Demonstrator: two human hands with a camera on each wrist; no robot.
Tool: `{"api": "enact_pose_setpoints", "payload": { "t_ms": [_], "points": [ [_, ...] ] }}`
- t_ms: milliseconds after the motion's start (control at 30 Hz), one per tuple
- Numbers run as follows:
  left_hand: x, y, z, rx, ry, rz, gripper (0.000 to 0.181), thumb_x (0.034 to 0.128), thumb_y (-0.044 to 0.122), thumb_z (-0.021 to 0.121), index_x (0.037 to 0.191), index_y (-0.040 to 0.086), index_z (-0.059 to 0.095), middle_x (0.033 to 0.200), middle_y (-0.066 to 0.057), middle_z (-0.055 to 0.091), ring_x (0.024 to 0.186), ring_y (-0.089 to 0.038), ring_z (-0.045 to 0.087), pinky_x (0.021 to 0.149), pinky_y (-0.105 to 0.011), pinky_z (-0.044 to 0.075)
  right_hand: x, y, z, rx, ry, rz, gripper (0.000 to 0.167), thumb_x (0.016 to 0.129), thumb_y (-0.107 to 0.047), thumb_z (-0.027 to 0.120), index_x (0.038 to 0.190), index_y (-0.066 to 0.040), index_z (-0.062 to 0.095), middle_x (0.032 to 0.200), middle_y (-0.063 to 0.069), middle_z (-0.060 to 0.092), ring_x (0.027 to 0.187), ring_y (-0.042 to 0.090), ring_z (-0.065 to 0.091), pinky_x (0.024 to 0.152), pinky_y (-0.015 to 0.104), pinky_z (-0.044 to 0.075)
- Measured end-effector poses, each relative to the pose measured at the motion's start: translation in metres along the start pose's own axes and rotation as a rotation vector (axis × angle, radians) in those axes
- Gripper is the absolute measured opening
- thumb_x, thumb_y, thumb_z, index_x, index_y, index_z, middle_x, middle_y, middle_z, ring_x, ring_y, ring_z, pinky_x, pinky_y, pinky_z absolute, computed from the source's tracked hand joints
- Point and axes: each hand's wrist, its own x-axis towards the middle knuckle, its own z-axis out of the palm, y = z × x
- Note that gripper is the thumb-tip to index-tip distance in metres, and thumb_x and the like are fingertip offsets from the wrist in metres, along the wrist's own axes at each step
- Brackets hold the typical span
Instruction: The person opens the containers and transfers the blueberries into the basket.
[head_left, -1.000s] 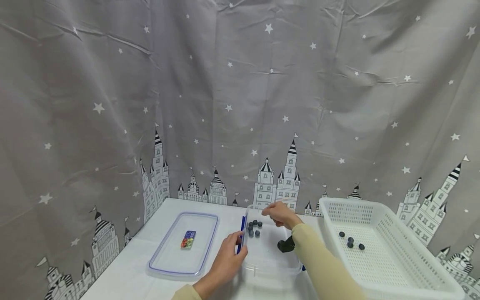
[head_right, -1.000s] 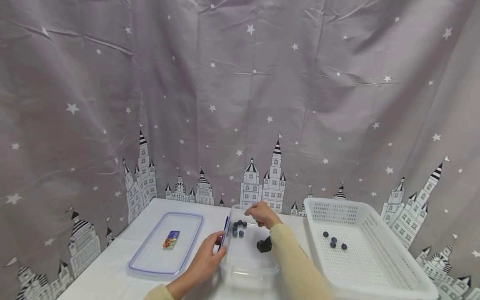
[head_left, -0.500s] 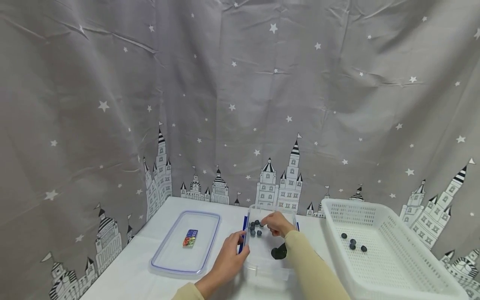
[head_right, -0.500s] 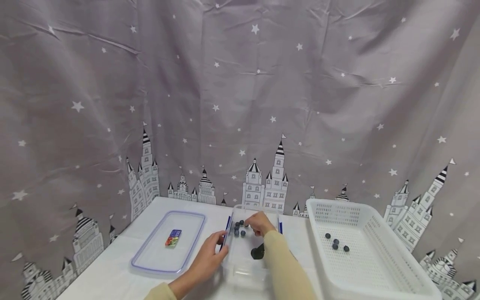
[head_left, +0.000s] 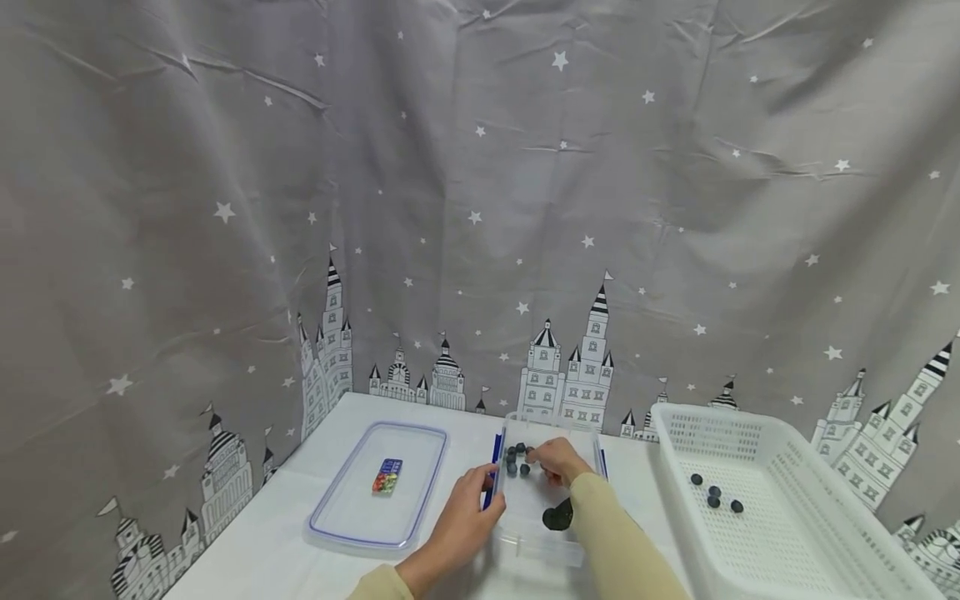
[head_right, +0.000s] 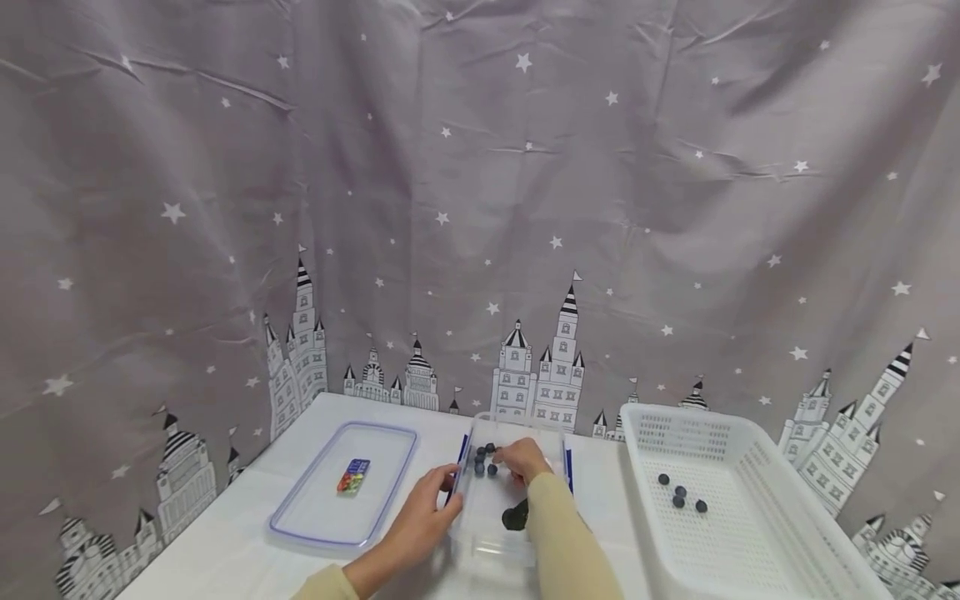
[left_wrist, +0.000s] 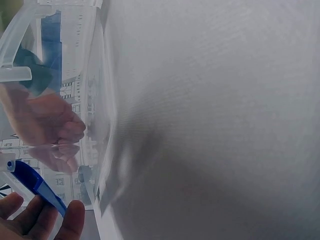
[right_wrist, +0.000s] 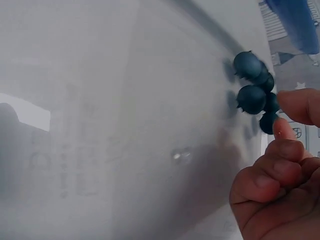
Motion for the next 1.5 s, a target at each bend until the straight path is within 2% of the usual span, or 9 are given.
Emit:
{"api": "enact_pose_setpoints", "payload": {
  "t_ms": [133, 200, 333, 400, 467, 700, 933, 1200, 1500],
  "points": [
    [0.000, 0.000, 0.001, 0.000, 0.003, -0.005, 0.049, 0.0937, 0.023, 0.060, 0.139, 0.005, 0.054, 0.115, -0.005, 0.061, 0.113, -0.022, 0.055, 0.099, -0.049, 0.046, -0.001, 0.001, -0.001, -0.004, 0.009, -0.005, 0.035, 0.087, -0.015, 0.070, 0.062, -0.017, 0.045, 0.050, -0.005, 0.036, 0.047, 0.010, 0.033, 0.047, 0.024, 0.032],
    [-0.001, 0.000, 0.000, 0.000, 0.005, -0.011, 0.049, 0.0937, 0.023, 0.060, 0.139, 0.005, 0.054, 0.115, -0.005, 0.061, 0.112, -0.022, 0.055, 0.099, -0.049, 0.046, -0.002, 0.002, 0.000, -0.009, 0.010, -0.016, 0.032, 0.085, -0.016, 0.071, 0.063, -0.016, 0.048, 0.051, -0.005, 0.036, 0.046, 0.010, 0.033, 0.047, 0.024, 0.033],
    [-0.001, -0.001, 0.000, -0.007, 0.007, -0.011, 0.049, 0.0938, 0.022, 0.060, 0.138, 0.004, 0.054, 0.114, -0.005, 0.061, 0.113, -0.023, 0.055, 0.100, -0.050, 0.045, -0.004, 0.002, 0.002, 0.004, 0.014, -0.033, 0.009, 0.082, -0.014, 0.073, 0.084, -0.006, 0.069, 0.055, -0.005, 0.038, 0.045, 0.008, 0.033, 0.046, 0.023, 0.032],
    [-0.002, -0.001, -0.001, -0.011, 0.008, -0.009, 0.049, 0.0939, 0.022, 0.060, 0.139, 0.004, 0.054, 0.114, -0.005, 0.061, 0.113, -0.023, 0.055, 0.100, -0.050, 0.045, -0.006, 0.003, 0.002, 0.016, 0.014, -0.040, 0.021, 0.081, -0.014, 0.073, 0.098, -0.003, 0.074, 0.057, -0.005, 0.039, 0.045, 0.007, 0.033, 0.046, 0.022, 0.032],
    [-0.002, -0.001, 0.000, -0.011, 0.005, -0.003, 0.048, 0.0939, 0.022, 0.060, 0.138, 0.004, 0.054, 0.114, -0.005, 0.061, 0.113, -0.023, 0.055, 0.099, -0.050, 0.046, -0.007, 0.004, 0.001, 0.025, 0.015, -0.040, 0.028, 0.080, -0.014, 0.072, 0.105, -0.002, 0.075, 0.058, -0.005, 0.042, 0.045, 0.007, 0.033, 0.047, 0.022, 0.032],
    [-0.003, -0.002, 0.003, -0.004, -0.007, -0.006, 0.048, 0.0940, 0.022, 0.060, 0.139, 0.004, 0.054, 0.114, -0.005, 0.060, 0.113, -0.023, 0.055, 0.100, -0.050, 0.046, -0.009, 0.009, 0.002, -0.014, 0.013, -0.062, 0.022, 0.077, -0.013, 0.073, 0.096, -0.002, 0.077, 0.059, -0.004, 0.050, 0.045, 0.006, 0.034, 0.046, 0.022, 0.032],
    [0.001, -0.001, 0.000, -0.010, -0.006, -0.009, 0.049, 0.0939, 0.022, 0.059, 0.139, 0.004, 0.053, 0.115, -0.005, 0.060, 0.114, -0.023, 0.054, 0.101, -0.051, 0.045, 0.000, 0.008, 0.005, -0.098, 0.014, -0.097, 0.008, 0.077, -0.015, 0.076, 0.081, -0.008, 0.075, 0.051, -0.006, 0.038, 0.045, 0.009, 0.033, 0.045, 0.024, 0.030],
    [0.002, 0.002, -0.001, -0.011, -0.009, -0.015, 0.049, 0.0946, 0.022, 0.059, 0.139, 0.003, 0.053, 0.116, -0.007, 0.060, 0.114, -0.024, 0.055, 0.102, -0.051, 0.045, -0.001, 0.005, 0.004, -0.129, 0.001, -0.123, 0.007, 0.079, -0.015, 0.076, 0.080, -0.008, 0.075, 0.049, -0.007, 0.034, 0.045, 0.009, 0.032, 0.045, 0.023, 0.029],
    [0.001, 0.000, 0.001, -0.028, -0.019, -0.021, 0.048, 0.0950, 0.020, 0.058, 0.140, 0.003, 0.053, 0.117, -0.007, 0.060, 0.116, -0.026, 0.054, 0.103, -0.053, 0.044, -0.002, 0.004, 0.004, -0.166, -0.011, -0.127, 0.010, 0.080, -0.015, 0.077, 0.085, -0.006, 0.077, 0.056, -0.005, 0.040, 0.047, 0.011, 0.034, 0.047, 0.024, 0.031]
  ]
}}
